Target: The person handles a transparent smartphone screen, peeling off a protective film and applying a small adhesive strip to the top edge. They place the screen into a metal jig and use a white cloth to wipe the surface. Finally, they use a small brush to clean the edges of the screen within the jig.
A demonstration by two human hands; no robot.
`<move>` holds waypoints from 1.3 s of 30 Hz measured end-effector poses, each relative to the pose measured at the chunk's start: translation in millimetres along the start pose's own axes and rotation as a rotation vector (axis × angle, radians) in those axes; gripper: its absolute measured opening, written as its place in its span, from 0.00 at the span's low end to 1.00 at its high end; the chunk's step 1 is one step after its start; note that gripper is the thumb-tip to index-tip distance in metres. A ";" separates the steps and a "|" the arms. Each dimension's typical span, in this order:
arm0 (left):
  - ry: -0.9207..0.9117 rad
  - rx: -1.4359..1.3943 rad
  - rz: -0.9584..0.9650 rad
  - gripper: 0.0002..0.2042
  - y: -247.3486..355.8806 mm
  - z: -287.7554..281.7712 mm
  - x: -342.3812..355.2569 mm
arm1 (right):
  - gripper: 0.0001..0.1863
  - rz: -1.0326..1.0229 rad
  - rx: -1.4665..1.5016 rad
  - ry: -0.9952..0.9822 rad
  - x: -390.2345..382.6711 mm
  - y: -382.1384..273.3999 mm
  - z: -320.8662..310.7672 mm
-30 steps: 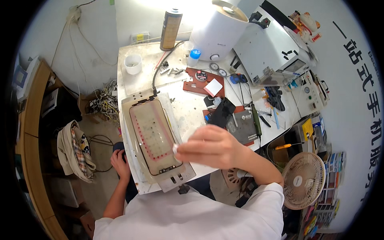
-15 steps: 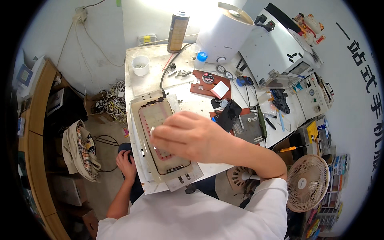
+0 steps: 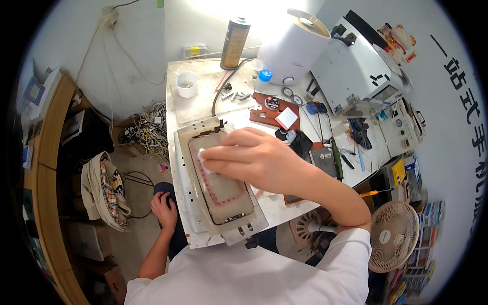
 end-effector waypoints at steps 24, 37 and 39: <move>-0.028 -0.011 0.010 0.12 11.1 -5.7 3.7 | 0.17 0.008 0.055 -0.028 19.4 3.2 3.1; 0.010 -0.008 0.006 0.12 5.4 -4.1 1.2 | 0.20 -0.089 0.078 -0.017 19.5 -1.1 4.1; 0.011 -0.004 0.007 0.12 4.9 -5.3 1.9 | 0.21 -0.083 0.083 -0.023 16.8 -0.2 3.8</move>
Point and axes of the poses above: each hand's wrist, its own x-axis towards the middle knuckle, its own z-axis out of the palm, y = z × x, the point moved 2 cm from there along x, towards the middle knuckle, and after that the axes turned 5 degrees about -y, right-handed, at the moved point
